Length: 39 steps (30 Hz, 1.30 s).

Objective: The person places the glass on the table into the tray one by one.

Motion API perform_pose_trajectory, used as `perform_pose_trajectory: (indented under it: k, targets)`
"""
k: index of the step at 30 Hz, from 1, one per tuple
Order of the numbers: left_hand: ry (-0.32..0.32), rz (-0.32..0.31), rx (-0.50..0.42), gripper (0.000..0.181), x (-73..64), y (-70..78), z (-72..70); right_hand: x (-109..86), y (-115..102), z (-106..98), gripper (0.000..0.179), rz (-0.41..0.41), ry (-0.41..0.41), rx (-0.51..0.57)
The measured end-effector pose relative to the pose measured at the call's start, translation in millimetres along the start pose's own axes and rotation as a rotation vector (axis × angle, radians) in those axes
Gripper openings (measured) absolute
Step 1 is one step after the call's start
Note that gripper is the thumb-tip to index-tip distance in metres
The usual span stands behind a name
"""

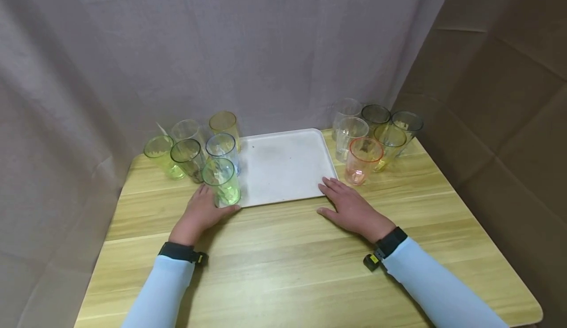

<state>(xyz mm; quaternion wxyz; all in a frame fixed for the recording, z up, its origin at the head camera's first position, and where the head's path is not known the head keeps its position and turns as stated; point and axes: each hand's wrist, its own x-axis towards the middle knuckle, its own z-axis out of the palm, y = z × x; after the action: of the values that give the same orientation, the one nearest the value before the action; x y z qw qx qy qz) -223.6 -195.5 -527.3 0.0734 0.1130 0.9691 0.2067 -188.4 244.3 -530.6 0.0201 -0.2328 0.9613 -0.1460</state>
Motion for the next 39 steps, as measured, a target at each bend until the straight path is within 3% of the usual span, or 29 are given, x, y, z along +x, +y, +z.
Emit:
perform_pose_trajectory:
  k: [4, 8, 15, 21, 30, 39]
  targets:
    - [-0.003, -0.001, 0.012, 0.118, -0.6, -0.4, -0.2, -1.4, 0.0, -0.4, 0.077, 0.001, 0.043, 0.044]
    - [0.006, 0.004, 0.01, 0.118, 0.2, -1.5, 1.2, -10.2, -1.5, -8.5, 0.071, 0.059, 0.174, 0.154]
    - [0.001, -0.002, 0.007, 0.119, 0.0, 0.1, 0.6, -35.3, 7.0, -29.4, 0.05, 0.317, 0.466, 0.302]
    - [-0.013, -0.014, -0.003, 0.12, -1.1, 2.1, -1.1, -39.7, 28.1, -37.2, 0.069, 0.494, 0.604, 0.421]
    - [-0.007, -0.004, -0.006, 0.117, -2.1, 1.1, 0.7, -11.0, 31.8, -30.5, 0.1, 0.518, 0.698, 0.633]
    - [0.011, -0.001, -0.013, 0.116, -3.1, 4.1, -1.3, 7.4, 31.8, -23.1, 0.097, 0.552, 0.803, 0.655]
